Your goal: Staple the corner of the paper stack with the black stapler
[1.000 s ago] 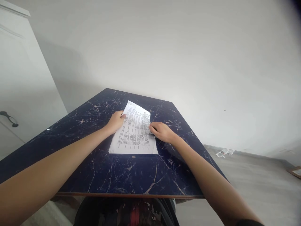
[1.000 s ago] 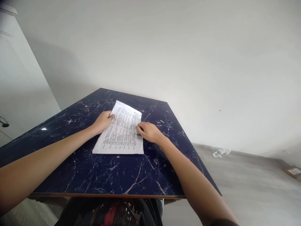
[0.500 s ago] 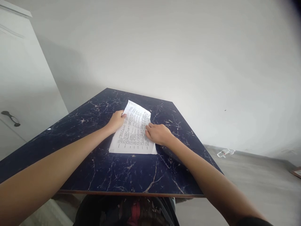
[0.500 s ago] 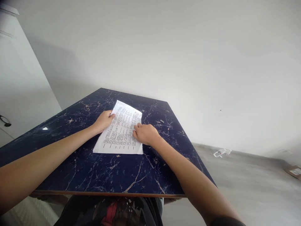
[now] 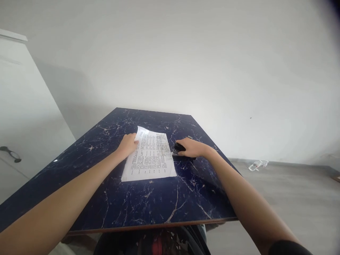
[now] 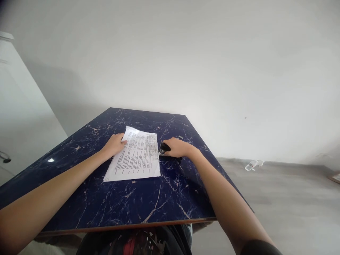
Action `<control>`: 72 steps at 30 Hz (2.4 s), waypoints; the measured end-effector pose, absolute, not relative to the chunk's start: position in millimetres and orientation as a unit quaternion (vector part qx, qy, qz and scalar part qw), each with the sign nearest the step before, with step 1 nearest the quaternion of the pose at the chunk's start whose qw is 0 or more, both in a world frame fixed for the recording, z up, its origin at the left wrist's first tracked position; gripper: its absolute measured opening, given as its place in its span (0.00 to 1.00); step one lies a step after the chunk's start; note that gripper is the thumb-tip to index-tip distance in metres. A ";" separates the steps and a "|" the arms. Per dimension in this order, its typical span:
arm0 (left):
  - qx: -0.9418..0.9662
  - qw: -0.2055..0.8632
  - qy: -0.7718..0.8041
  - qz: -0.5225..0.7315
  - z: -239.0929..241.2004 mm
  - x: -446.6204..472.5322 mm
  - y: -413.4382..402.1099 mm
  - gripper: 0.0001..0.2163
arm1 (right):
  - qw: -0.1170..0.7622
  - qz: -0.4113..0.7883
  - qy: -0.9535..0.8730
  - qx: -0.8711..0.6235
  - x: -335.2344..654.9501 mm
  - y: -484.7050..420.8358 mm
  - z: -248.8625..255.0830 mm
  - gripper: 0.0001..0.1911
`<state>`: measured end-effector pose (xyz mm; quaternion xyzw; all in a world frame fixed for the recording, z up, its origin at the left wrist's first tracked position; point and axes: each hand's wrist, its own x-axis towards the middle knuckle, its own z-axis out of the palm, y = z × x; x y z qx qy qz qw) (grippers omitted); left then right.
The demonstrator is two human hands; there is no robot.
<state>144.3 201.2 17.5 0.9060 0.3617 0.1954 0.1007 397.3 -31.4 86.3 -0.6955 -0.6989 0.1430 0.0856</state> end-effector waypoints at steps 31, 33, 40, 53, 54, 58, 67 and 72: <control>0.814 0.234 0.451 0.280 15.8 130.1 226.2 0.18 | 0.187 0.182 -0.495 -0.829 397.8 -111.2 63.8 0.24; 0.814 0.237 0.447 0.286 15.3 127.8 229.9 0.16 | 0.242 0.199 -0.505 -0.804 414.1 -104.3 67.3 0.28; 0.773 0.339 0.421 0.333 12.7 115.7 254.4 0.12 | 0.213 0.069 -0.534 -0.816 464.9 -33.8 41.5 0.49; 0.530 0.646 0.261 0.483 31.3 52.1 315.8 0.09 | 0.063 0.085 -0.547 -0.831 384.6 79.6 2.5 0.59; 0.502 0.665 0.249 0.493 32.7 45.7 318.0 0.08 | 0.074 0.090 -0.556 -0.823 371.2 94.0 2.8 0.59; 0.391 0.732 0.190 0.524 37.6 24.4 316.5 0.09 | 0.114 0.105 -0.616 -0.772 305.7 152.4 4.3 0.59; 0.342 0.752 0.112 0.552 37.1 15.7 311.1 0.12 | 0.165 0.086 -0.705 -0.685 219.5 205.6 12.8 0.44; 0.344 0.756 0.079 0.551 38.2 15.9 307.7 0.13 | 0.126 0.099 -0.819 -0.550 233.4 195.1 5.7 0.28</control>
